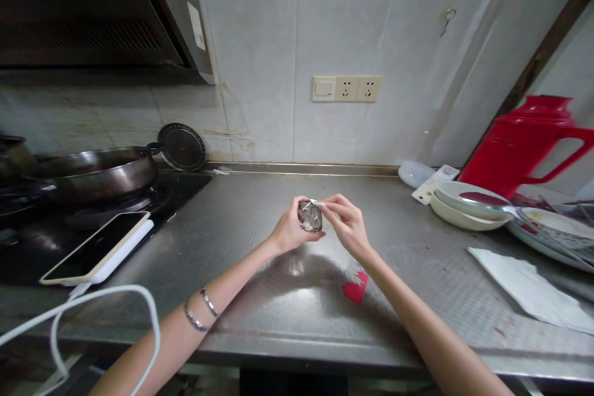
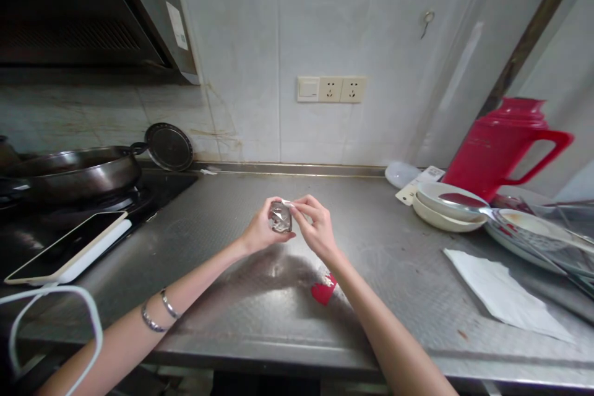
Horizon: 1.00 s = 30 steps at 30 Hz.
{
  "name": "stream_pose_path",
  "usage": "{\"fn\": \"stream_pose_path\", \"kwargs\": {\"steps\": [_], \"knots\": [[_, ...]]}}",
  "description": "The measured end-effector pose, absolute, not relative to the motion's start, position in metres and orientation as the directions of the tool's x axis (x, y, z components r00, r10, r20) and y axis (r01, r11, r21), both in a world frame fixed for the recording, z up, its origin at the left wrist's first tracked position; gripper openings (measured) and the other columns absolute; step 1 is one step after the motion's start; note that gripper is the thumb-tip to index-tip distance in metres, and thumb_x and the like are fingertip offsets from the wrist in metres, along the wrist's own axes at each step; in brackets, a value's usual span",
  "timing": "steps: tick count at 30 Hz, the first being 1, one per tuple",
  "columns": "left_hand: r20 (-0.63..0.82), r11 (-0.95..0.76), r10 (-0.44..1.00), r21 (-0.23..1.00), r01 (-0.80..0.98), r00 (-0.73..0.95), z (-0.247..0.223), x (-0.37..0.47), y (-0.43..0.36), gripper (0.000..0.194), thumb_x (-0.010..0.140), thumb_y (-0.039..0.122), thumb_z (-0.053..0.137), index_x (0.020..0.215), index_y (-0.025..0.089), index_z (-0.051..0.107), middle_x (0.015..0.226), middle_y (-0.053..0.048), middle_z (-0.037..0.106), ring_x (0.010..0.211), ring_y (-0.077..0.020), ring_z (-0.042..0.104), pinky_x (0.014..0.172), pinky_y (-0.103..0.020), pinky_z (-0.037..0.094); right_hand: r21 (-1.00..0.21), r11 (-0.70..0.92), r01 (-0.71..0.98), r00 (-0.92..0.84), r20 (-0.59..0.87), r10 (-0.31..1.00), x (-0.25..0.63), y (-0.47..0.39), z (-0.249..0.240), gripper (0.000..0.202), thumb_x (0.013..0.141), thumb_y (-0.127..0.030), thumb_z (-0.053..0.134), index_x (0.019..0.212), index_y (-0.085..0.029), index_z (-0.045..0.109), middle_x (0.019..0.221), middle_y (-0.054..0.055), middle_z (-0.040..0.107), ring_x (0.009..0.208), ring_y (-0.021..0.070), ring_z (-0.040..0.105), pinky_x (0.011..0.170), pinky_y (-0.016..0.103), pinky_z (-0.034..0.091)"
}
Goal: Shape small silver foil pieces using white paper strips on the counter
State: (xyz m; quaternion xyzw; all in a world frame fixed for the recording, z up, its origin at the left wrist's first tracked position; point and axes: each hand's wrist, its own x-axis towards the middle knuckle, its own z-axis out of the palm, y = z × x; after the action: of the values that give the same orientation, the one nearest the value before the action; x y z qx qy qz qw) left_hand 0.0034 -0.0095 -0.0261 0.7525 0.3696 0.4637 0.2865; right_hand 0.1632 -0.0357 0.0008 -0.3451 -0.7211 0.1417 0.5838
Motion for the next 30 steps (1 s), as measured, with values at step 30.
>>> {"fn": "stream_pose_path", "kwargs": {"steps": [30], "knots": [[0.453,-0.536,0.842,0.761,0.365,0.293,-0.036,0.009,-0.008,0.076,0.053,0.036,0.08,0.116,0.019,0.041,0.102,-0.007,0.061,0.087,-0.0197,0.06,0.075,-0.033,0.047,-0.512,0.785,0.349,-0.259,0.752,0.606,0.158,-0.047,0.01,0.023,0.09,-0.026,0.048,0.09,-0.02,0.07,0.087,0.006,0.071,0.079,0.0176,0.065,0.073,0.029,0.05]]}}
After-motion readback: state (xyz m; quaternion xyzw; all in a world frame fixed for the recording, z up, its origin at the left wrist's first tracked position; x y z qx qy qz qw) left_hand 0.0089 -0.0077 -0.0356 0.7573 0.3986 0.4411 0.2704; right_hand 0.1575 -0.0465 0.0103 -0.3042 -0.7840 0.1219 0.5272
